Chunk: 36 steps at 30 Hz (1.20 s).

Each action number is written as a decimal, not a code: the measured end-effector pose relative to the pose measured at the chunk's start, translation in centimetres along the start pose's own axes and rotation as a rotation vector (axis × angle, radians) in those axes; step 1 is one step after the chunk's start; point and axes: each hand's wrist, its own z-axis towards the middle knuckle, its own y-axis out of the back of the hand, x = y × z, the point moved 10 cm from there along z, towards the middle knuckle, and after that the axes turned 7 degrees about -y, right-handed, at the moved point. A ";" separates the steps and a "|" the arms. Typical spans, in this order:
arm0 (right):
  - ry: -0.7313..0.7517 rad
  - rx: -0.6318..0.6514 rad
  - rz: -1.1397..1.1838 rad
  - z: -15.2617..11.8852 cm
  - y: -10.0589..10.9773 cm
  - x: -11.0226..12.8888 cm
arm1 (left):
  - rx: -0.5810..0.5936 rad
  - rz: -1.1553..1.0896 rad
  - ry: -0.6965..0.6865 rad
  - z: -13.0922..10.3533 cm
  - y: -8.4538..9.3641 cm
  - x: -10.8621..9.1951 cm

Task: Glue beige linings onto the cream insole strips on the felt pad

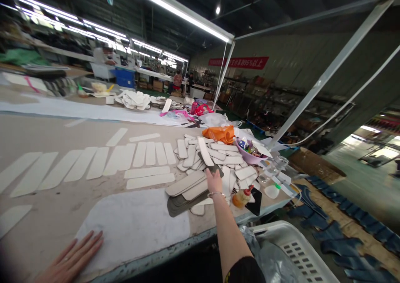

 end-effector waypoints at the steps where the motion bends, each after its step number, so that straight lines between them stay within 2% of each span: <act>1: 0.020 0.005 -0.052 -0.7 -0.9 -0.1 | -0.007 -0.009 0.009 0.0 -0.1 0.0; 2: 0.057 0.031 -0.114 -1.8 -2.3 0.1 | -0.023 -0.018 0.017 -0.1 -0.1 0.0; 5: 0.336 0.180 -0.399 -6.8 -8.9 2.2 | -0.079 -0.045 0.072 -0.2 -0.1 0.2; 7: 0.481 0.239 -0.524 -9.6 -12.5 3.5 | -0.087 -0.060 0.081 -0.3 -0.1 0.2; 10: 0.531 0.296 -0.658 -10.9 -15.4 4.4 | -0.025 -0.059 0.054 -0.4 -0.4 0.2; 13: 0.523 0.328 -0.700 -10.3 -16.1 4.9 | 0.047 -0.065 0.063 -0.5 0.0 0.2; 19: 0.499 0.323 -0.678 -8.3 -15.4 4.9 | 0.091 -0.160 0.118 -0.2 1.5 0.0; 22: 0.487 0.324 -0.662 -7.8 -14.2 4.6 | 0.055 -0.198 0.154 -0.4 1.6 0.3; 25: 0.475 0.276 -0.652 -8.5 -12.0 5.0 | -0.010 -0.260 0.192 -0.9 1.5 1.1; 27: 0.515 0.192 -0.633 -10.5 -10.5 6.3 | -0.044 -0.290 0.213 -1.2 1.6 1.5; 30: 0.693 0.091 -0.540 -16.5 -10.5 9.5 | -0.137 -0.313 0.234 -1.2 2.7 1.4; 33: 0.849 0.174 -0.372 -24.1 -13.6 12.1 | -0.306 -0.302 0.267 -1.4 5.2 1.5; 36: 0.882 0.379 -0.176 -30.4 -17.3 13.5 | -0.321 -0.226 0.378 -2.9 7.1 2.7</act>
